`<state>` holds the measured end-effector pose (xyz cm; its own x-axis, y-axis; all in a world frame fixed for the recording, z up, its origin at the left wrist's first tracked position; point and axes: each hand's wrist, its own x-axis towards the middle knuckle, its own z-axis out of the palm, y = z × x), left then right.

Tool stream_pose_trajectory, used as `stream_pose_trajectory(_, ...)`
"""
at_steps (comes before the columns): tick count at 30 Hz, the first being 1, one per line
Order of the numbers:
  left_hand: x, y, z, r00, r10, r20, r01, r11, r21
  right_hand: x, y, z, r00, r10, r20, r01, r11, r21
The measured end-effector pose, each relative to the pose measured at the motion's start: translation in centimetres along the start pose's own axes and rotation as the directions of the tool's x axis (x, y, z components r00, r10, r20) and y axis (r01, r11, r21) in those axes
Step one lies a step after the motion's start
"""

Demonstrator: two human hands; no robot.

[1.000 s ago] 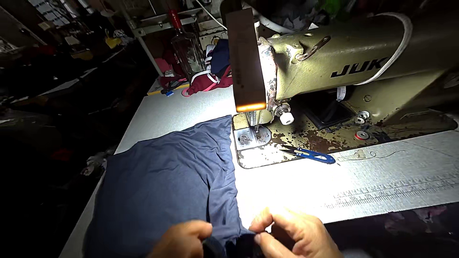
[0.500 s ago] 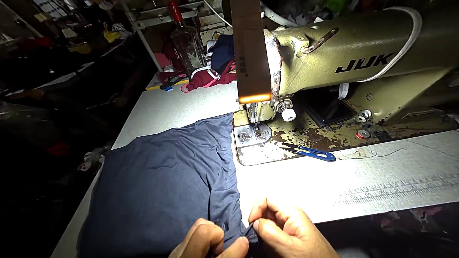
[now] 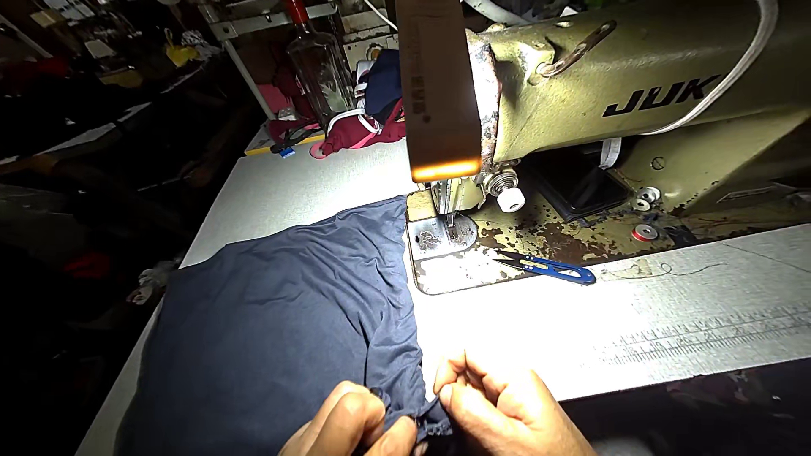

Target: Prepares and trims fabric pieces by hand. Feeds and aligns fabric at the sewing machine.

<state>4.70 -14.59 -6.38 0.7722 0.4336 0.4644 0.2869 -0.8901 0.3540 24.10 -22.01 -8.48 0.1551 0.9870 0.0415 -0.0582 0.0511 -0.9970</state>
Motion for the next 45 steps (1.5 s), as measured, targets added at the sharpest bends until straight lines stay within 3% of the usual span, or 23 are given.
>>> stream_pose_trajectory(6,0.1,-0.2,0.8,0.996,0.041,-0.075,-0.045,0.998,-0.05,-0.1,-0.5,-0.2,0.999,-0.017,0.029,0.018,0.999,-0.032)
stream_pose_trajectory(13,-0.1,-0.2,0.8,0.999,0.007,-0.045,-0.012,0.994,-0.111,0.1,0.2,-0.2,0.991,-0.082,0.103,0.083,0.997,-0.002)
stream_pose_trajectory(22,-0.4,-0.6,0.8,0.997,0.052,-0.064,-0.056,0.997,-0.06,0.3,0.7,-0.1,0.986,0.052,0.159,-0.07,0.992,0.109)
stream_pose_trajectory(32,-0.3,-0.5,0.9,0.994,0.044,-0.104,-0.049,0.997,-0.053,0.0,0.5,-0.1,0.985,0.043,0.166,-0.063,0.991,0.12)
stream_pose_trajectory(40,-0.1,0.0,1.1,0.991,-0.097,-0.09,0.08,0.98,-0.183,-0.6,-0.2,-0.8,0.984,-0.061,0.166,0.054,0.998,0.045)
stream_pose_trajectory(45,0.0,0.6,0.9,0.986,-0.143,-0.084,0.126,0.976,-0.179,-0.9,-0.2,-0.3,0.968,-0.213,0.136,0.236,0.955,-0.181)
